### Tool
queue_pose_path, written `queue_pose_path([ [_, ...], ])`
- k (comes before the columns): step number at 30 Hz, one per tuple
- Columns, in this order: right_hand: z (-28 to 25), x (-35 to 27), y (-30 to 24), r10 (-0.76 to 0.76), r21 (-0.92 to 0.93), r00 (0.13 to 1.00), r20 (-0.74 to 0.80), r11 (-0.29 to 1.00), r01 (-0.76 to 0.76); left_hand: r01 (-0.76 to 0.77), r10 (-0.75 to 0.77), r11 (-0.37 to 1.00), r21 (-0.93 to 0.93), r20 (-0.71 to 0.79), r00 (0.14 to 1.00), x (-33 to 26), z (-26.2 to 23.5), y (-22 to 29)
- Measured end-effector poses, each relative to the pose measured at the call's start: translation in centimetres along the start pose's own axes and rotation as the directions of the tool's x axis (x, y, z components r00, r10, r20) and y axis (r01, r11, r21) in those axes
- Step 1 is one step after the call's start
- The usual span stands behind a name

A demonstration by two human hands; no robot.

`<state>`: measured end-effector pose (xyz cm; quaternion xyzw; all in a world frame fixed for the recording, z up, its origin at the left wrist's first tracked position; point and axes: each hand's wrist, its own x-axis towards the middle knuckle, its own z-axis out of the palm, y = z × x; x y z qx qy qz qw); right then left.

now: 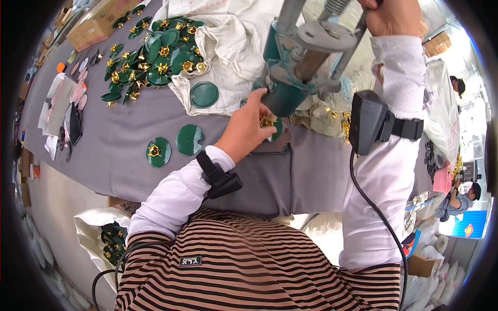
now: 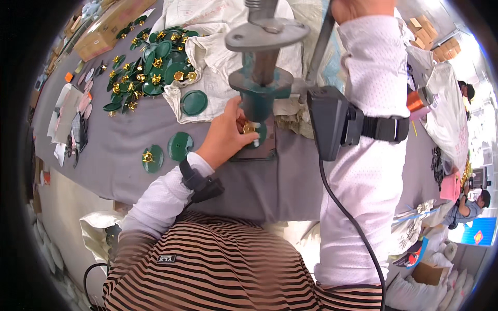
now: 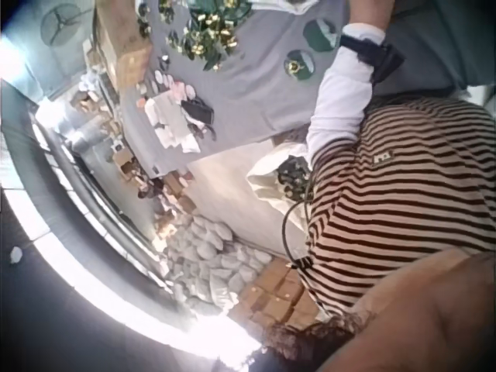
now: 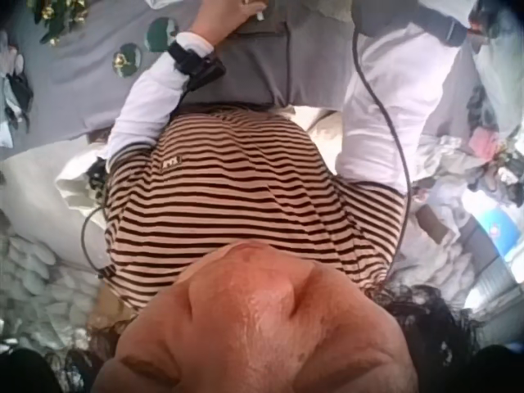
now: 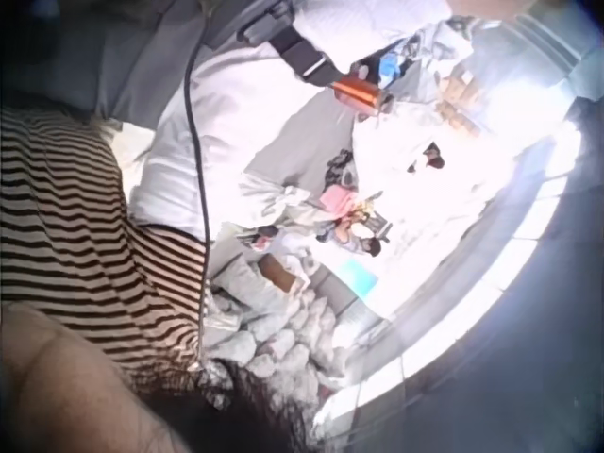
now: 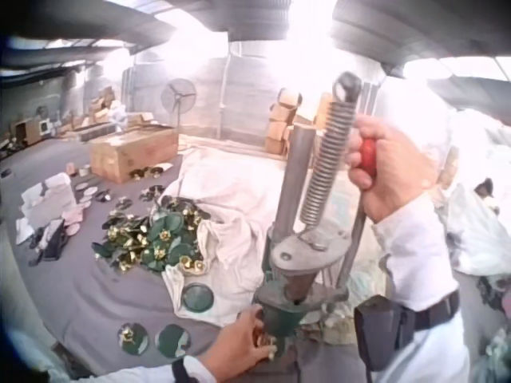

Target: Using a manual lever press to assemble gold decorative stars onto green circular plastic bases.

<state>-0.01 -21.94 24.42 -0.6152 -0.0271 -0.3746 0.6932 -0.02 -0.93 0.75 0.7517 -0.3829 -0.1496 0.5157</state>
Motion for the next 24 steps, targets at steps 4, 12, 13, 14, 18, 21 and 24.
queue_pose_path([
  [4, 0.7, 0.3, 1.0, 0.006, 0.011, 0.997, 0.076, 1.0, -0.007, 0.063, -0.057, 0.977, 0.203, -0.037, 0.998, 1.1, 0.4, -0.2],
  [12, -4.6, -18.8, -2.8, -0.21, 0.041, 0.912, 0.353, 0.977, 0.209, -0.035, 0.04, 0.996, 0.077, -0.064, 0.997, -1.1, -2.2, -0.7],
  [13, -5.3, -22.6, -0.7, -0.322, -0.104, 0.88, 0.35, 0.92, 0.378, -0.022, 0.029, 0.997, 0.075, -0.096, 0.995, -1.7, -2.5, -1.4],
  [14, -6.0, -26.3, 0.9, -0.425, -0.264, 0.831, 0.359, 0.808, 0.527, -0.018, 0.025, 0.997, 0.072, -0.103, 0.994, -1.6, -2.5, -1.5],
  [18, -6.7, -31.6, 4.3, -0.197, -0.611, 0.933, 0.302, 0.711, 0.348, -0.032, 0.032, 0.999, 0.002, -0.04, 0.999, -1.3, -1.1, -1.1],
  [21, -6.1, -29.3, 3.0, -0.178, -0.589, 0.896, 0.408, 0.699, 0.407, -0.069, 0.071, 0.995, 0.068, -0.037, 0.997, -0.7, 0.5, -2.0],
  [24, -4.4, -24.9, -0.7, -0.324, -0.362, 0.89, 0.32, 0.826, 0.431, -0.047, 0.057, 0.989, 0.139, -0.071, 0.996, -0.4, 1.5, -1.7],
])
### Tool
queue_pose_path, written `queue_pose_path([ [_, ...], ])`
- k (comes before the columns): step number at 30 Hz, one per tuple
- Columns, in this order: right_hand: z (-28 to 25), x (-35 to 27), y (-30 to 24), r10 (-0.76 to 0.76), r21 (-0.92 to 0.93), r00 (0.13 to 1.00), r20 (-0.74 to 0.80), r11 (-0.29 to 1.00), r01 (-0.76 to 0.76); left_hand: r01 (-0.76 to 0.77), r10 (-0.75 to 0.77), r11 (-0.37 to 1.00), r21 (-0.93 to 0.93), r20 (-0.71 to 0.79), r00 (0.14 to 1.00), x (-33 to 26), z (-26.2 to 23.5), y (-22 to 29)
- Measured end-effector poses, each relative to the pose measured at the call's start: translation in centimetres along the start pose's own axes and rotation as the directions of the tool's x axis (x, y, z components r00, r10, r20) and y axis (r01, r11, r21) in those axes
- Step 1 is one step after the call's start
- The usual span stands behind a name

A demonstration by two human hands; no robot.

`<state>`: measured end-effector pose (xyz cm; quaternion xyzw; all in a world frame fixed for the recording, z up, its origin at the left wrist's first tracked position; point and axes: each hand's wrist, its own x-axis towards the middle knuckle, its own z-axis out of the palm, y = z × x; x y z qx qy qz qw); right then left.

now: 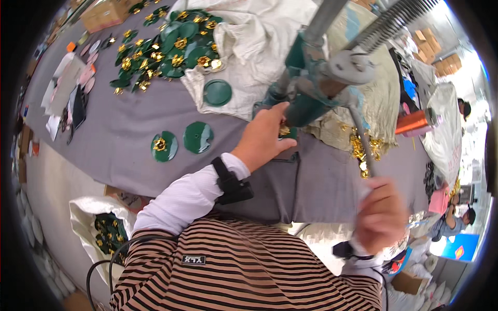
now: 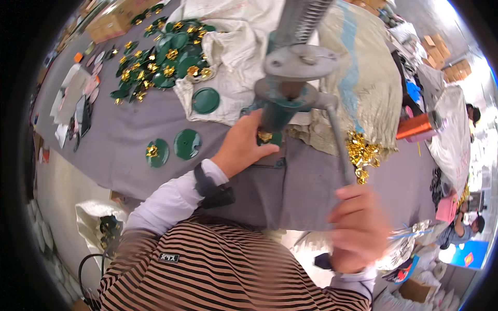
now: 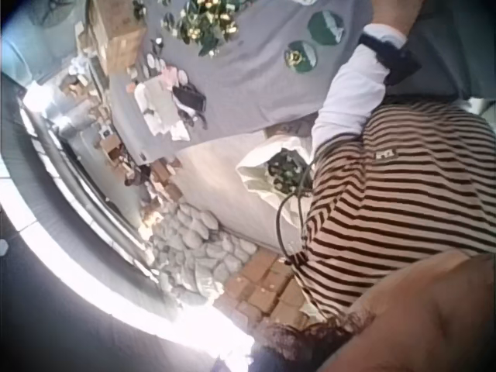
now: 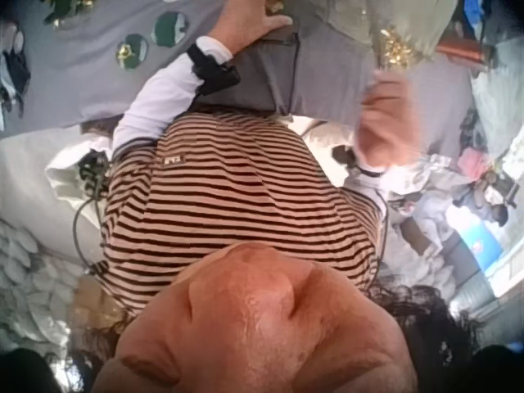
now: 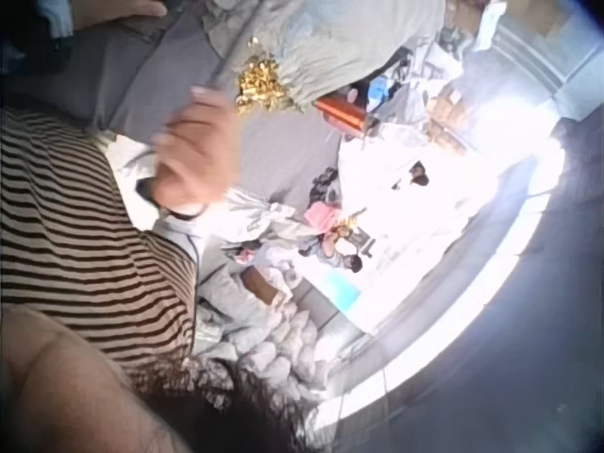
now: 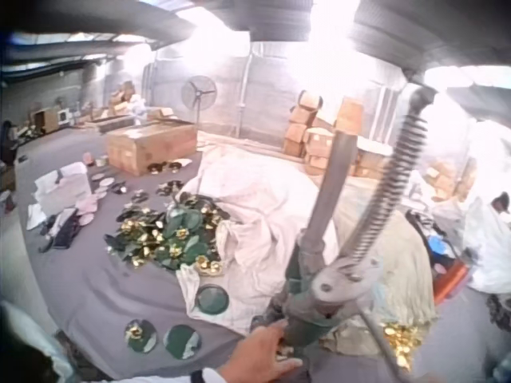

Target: Using a manual lever press to assemble gold decorative stars onto green circular plastic bases.

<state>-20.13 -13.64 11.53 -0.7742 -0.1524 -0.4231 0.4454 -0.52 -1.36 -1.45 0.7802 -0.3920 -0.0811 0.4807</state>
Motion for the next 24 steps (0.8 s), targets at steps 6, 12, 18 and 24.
queue_pose_path([
  [6, -1.8, 20.7, 6.3, 0.211, 0.173, 0.95, -0.23, 0.97, -0.173, -0.025, 0.021, 0.999, -0.03, -0.126, 0.992, -0.3, 0.6, -0.2],
  [12, -3.8, 25.1, 14.3, 0.406, 0.291, 0.911, -0.074, 0.882, -0.37, 0.149, -0.201, 0.911, -0.385, -0.099, 0.975, -4.3, -6.7, -1.7],
  [18, -3.4, 23.9, 13.6, 0.307, 0.216, 0.949, -0.073, 0.934, -0.286, 0.401, -0.403, 0.883, 0.243, -0.045, 0.914, -10.6, -20.0, -3.8],
  [24, -1.3, 24.6, 13.0, 0.375, 0.207, 0.907, -0.192, 0.919, -0.336, 0.436, -0.446, 0.838, 0.327, -0.049, 0.894, -12.7, -22.5, -7.4],
])
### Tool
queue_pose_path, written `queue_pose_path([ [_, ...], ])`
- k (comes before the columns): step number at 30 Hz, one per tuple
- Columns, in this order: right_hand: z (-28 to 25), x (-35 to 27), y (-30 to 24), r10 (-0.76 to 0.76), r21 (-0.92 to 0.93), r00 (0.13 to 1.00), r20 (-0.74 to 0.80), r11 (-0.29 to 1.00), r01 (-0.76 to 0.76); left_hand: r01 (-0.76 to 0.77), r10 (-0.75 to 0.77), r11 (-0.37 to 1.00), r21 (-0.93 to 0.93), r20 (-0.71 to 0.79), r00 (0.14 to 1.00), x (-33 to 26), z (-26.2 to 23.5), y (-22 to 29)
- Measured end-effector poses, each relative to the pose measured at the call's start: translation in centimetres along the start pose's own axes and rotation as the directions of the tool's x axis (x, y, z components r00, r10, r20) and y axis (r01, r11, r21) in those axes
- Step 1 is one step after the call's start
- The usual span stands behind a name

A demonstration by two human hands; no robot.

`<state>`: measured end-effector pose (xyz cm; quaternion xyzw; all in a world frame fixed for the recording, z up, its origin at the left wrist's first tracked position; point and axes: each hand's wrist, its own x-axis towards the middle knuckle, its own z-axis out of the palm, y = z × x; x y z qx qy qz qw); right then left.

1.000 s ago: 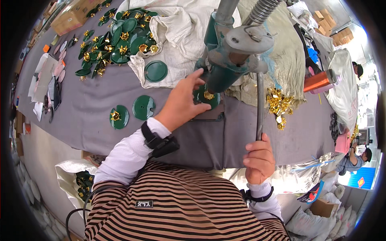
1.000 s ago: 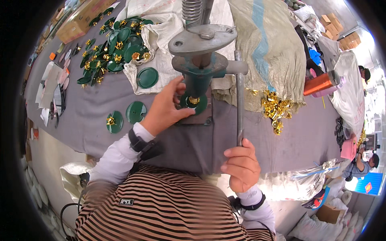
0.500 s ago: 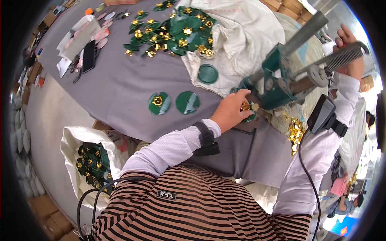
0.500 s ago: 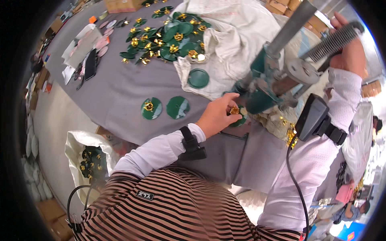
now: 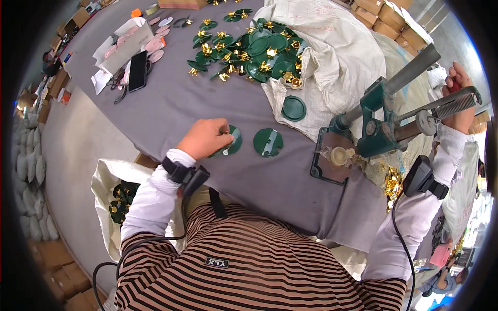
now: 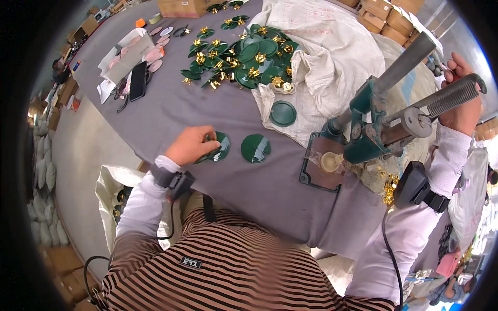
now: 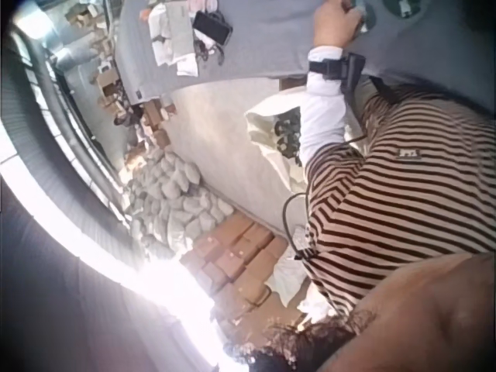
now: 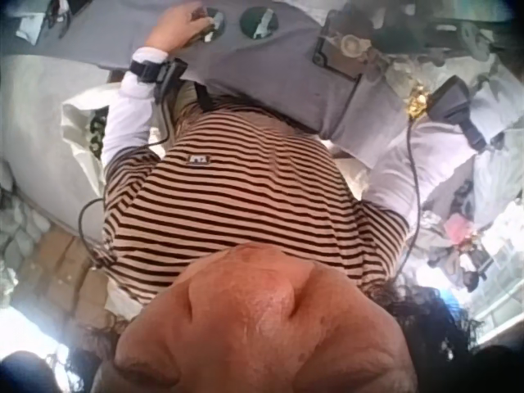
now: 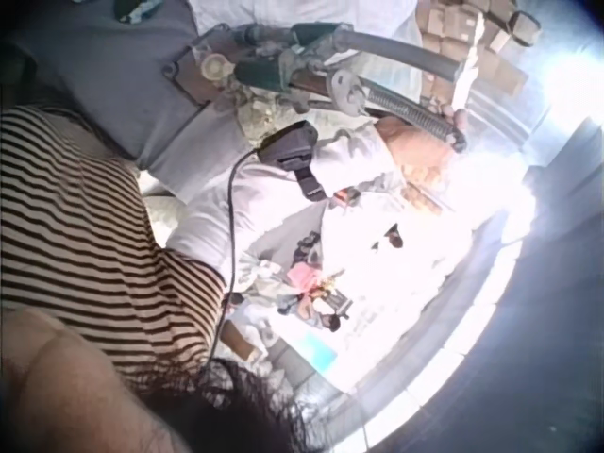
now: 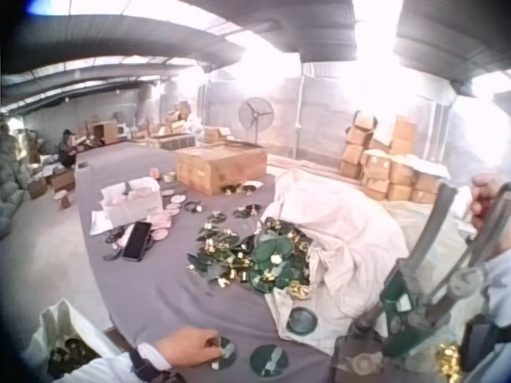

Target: Using a manual lever press to assemble gold decorative stars onto green circular plastic bases.

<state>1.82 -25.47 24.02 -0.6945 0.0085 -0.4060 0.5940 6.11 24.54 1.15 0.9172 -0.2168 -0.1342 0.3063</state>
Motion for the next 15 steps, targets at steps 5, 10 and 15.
queue_pose_path([
  [5, -3.0, 1.2, 0.6, 0.012, -0.059, 1.0, 0.019, 0.998, -0.011, 0.205, -0.205, 0.979, -0.012, -0.086, 0.975, -9.0, -7.9, -2.9],
  [10, -3.2, 0.8, 0.7, -0.084, -0.218, 0.994, 0.063, 0.971, 0.096, 0.58, -0.587, 0.749, 0.321, -0.085, 0.805, -16.9, -12.6, -5.2],
  [15, -5.7, 1.5, 1.0, -0.152, -0.166, 0.965, 0.214, 0.968, 0.189, 0.001, 0.218, 0.858, 0.514, -0.366, 0.905, -5.7, -9.9, -7.0],
])
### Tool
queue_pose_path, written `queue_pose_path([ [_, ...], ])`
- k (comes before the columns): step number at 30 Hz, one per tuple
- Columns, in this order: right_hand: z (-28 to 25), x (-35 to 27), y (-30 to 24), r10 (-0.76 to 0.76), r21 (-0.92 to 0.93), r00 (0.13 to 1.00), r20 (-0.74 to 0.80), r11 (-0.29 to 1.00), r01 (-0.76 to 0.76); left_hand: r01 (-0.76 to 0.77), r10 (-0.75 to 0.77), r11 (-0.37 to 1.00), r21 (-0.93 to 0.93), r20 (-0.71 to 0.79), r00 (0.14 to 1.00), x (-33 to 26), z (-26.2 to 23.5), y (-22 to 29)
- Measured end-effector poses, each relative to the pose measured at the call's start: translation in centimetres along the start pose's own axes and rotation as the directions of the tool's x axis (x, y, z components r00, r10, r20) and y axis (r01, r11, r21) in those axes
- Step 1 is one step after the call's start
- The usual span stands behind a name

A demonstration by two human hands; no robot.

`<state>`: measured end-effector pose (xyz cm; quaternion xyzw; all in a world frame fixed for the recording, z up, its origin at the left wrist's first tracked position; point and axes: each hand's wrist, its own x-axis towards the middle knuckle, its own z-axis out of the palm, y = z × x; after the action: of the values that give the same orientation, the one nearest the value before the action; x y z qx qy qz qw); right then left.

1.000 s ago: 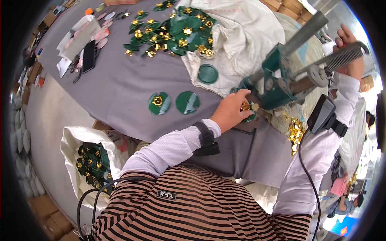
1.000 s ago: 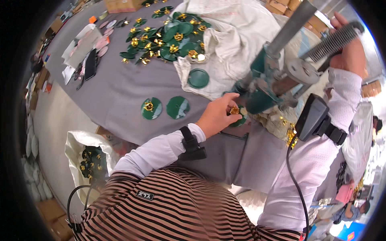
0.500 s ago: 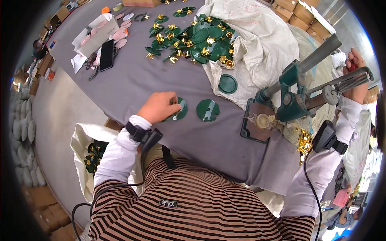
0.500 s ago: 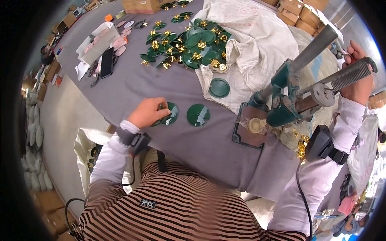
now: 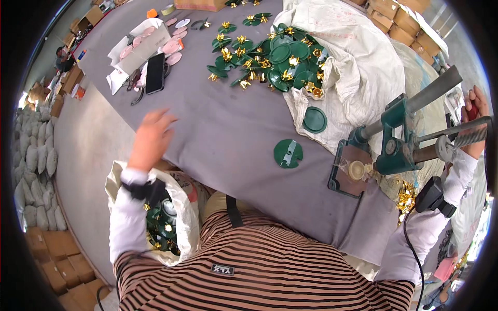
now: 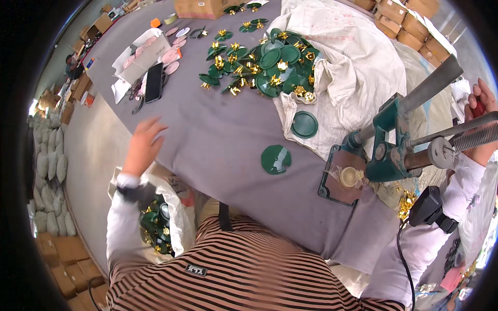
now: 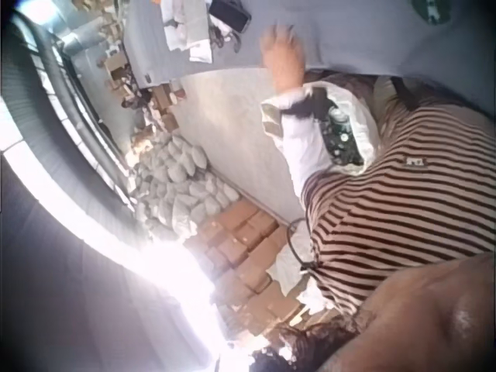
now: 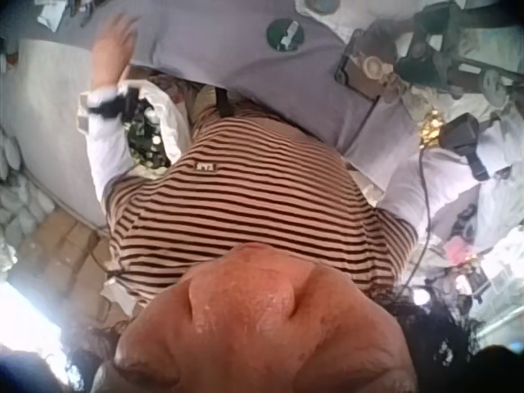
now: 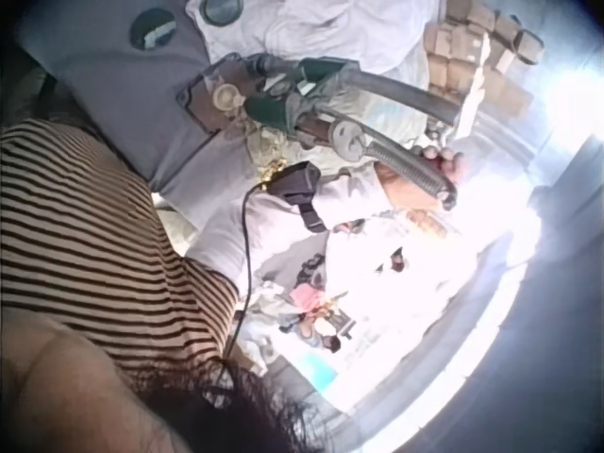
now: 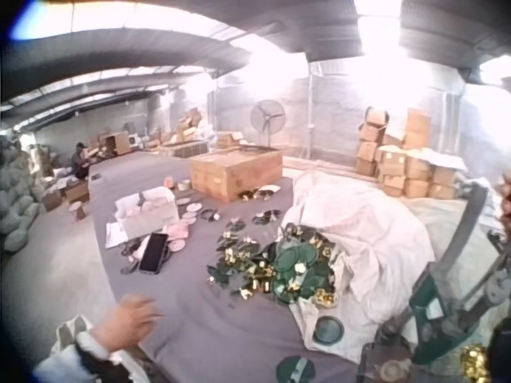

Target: Using a manual lever press to assemble gold decorative stars onto green circular plastic bases.

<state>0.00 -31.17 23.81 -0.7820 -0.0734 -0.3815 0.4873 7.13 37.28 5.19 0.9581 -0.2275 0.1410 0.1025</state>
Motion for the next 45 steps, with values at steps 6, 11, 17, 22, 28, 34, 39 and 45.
queue_pose_path([
  [6, 4.5, -0.8, -1.8, 0.105, 0.062, 0.973, -0.206, 0.994, -0.094, -0.319, 0.328, 0.883, 0.345, 0.031, 0.944, 13.1, 10.2, -0.2],
  [11, 4.5, -1.4, -2.2, 0.032, 0.025, 0.99, -0.138, 0.999, -0.029, -0.112, 0.106, 0.968, 0.223, 0.043, 0.994, 14.4, 12.7, -2.8],
  [17, 6.6, -1.6, -2.5, 0.065, 0.194, 0.959, -0.275, 0.981, -0.011, 0.133, -0.242, 0.854, -0.503, -0.157, 0.957, 9.3, 9.5, 6.4],
  [22, 4.7, -1.4, -1.6, -0.003, 0.295, 0.982, -0.188, 0.954, 0.059, 0.345, 0.067, 0.172, -0.923, 0.36, 0.931, 6.8, 9.9, 22.7],
  [28, 7.4, -1.7, -3.8, 0.078, 0.211, 0.953, -0.294, 0.977, -0.014, 0.095, 0.343, 0.31, -0.946, 0.204, 0.917, 6.8, 15.0, 32.3],
  [34, 8.4, -1.9, -4.6, 0.096, 0.218, 0.957, -0.275, 0.975, -0.035, -0.181, 0.316, 0.57, -0.802, 0.01, 0.949, 7.0, 16.3, 35.4],
  [39, 9.0, -4.8, -8.1, 0.066, 0.218, 0.928, -0.367, 0.976, 0.017, -0.176, 0.324, 0.606, -0.776, 0.038, 0.945, 7.5, 16.3, 35.9],
  [45, 5.4, -23.8, -8.4, -0.387, 0.168, 0.917, -0.097, 0.902, 0.398, -0.266, 0.32, 0.621, -0.738, -0.072, 0.945, 7.4, 15.8, 35.8],
])
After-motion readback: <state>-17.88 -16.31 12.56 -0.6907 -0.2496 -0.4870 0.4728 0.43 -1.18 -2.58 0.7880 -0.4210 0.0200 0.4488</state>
